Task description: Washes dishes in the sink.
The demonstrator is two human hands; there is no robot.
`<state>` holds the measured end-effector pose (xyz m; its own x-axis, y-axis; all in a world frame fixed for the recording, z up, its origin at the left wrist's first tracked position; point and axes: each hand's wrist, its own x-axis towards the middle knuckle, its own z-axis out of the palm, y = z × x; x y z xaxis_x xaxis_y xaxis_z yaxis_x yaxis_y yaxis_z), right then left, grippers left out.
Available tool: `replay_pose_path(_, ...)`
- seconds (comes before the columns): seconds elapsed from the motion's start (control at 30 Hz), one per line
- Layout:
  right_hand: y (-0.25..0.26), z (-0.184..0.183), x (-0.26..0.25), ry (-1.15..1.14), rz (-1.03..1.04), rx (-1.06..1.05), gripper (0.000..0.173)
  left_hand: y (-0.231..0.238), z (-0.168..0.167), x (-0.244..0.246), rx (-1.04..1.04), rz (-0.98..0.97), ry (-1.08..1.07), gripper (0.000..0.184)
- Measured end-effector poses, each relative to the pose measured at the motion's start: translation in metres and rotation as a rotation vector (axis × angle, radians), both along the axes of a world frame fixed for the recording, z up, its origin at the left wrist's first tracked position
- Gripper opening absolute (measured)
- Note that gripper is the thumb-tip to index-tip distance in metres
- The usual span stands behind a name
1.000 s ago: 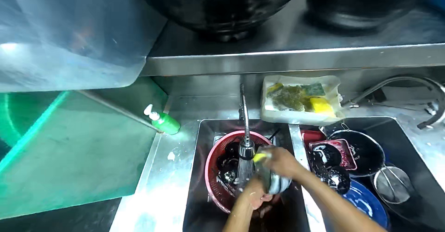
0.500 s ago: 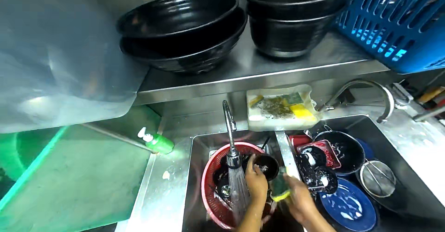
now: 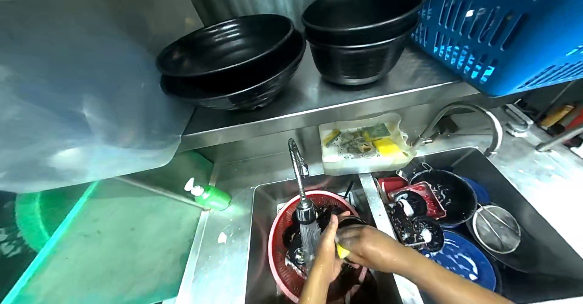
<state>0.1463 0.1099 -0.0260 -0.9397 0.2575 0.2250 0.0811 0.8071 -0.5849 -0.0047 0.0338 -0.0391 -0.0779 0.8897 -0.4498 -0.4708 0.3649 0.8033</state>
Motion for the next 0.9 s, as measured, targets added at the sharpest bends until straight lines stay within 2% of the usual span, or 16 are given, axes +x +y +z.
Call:
replay_pose_path(0.03, -0.001, -0.006, -0.004, 0.082, -0.071, 0.126, 0.015, 0.0, 0.005, 0.002, -0.091, 0.051, -0.097, 0.058)
replay_pose_path(0.07, -0.001, -0.013, -0.009, 0.137, -0.189, 0.198, 0.015, 0.001, 0.005, 0.002, -0.101, 0.094, -0.096, 0.05)
replay_pose_path(0.1, -0.003, -0.021, -0.014, 0.152, -0.339, 0.202, 0.015, 0.003, 0.002, 0.003, -0.055, 0.128, 0.01, 0.045)
replay_pose_path(0.13, -0.009, -0.028, -0.018, 0.122, -0.489, 0.126, 0.016, 0.003, -0.002, 0.005, 0.02, 0.147, 0.207, 0.048)
replay_pose_path(0.2, -0.031, -0.03, -0.029, 0.063, -0.745, -0.271, 0.02, 0.003, -0.015, 0.008, 0.175, 0.177, 0.645, 0.055)
replay_pose_path(0.27, -0.041, -0.019, -0.037, 0.058, -0.845, -0.849, 0.023, 0.0, -0.026, 0.006, 0.257, 0.221, 0.838, 0.054)
replay_pose_path(0.3, -0.041, -0.013, -0.037, 0.094, -0.831, -1.145, 0.022, -0.002, -0.032, 0.003, 0.271, 0.234, 0.789, 0.052)
replay_pose_path(0.33, -0.038, -0.007, -0.035, 0.126, -0.794, -1.39, 0.023, -0.006, -0.036, 0.001, 0.257, 0.243, 0.613, 0.049)
replay_pose_path(0.4, -0.027, 0.009, -0.025, 0.248, -0.736, -1.655, 0.024, -0.009, -0.041, 0.001, 0.131, 0.309, 0.145, 0.053)
replay_pose_path(0.47, -0.011, 0.023, -0.014, 0.423, -0.718, -1.638, 0.024, -0.007, -0.035, 0.001, -0.056, 0.422, -0.147, 0.052)
replay_pose_path(0.57, 0.009, 0.008, 0.01, 0.479, -0.917, -1.344, 0.028, -0.006, -0.031, 0.002, -0.179, 0.551, -0.387, 0.056)
replay_pose_path(0.67, -0.001, -0.024, 0.031, 0.229, -0.963, -1.175, 0.063, -0.005, -0.03, 0.024, -0.189, 0.474, -0.461, 0.054)
replay_pose_path(0.7, -0.008, -0.033, 0.035, 0.14, -0.963, -1.143, 0.067, -0.005, -0.031, 0.036, -0.189, 0.376, -0.394, 0.051)
replay_pose_path(0.77, -0.014, -0.048, 0.05, 0.054, -1.033, -1.02, 0.06, -0.005, -0.044, 0.047, -0.153, 0.083, -0.199, 0.052)
replay_pose_path(0.83, -0.008, -0.057, 0.076, 0.072, -1.198, -0.922, 0.055, 0.0, -0.063, 0.037, -0.152, -0.174, 0.063, 0.058)
replay_pose_path(0.9, 0.005, -0.058, 0.108, 0.097, -1.418, -0.867, 0.054, 0.0, -0.096, 0.01, -0.198, -0.316, 0.384, 0.05)
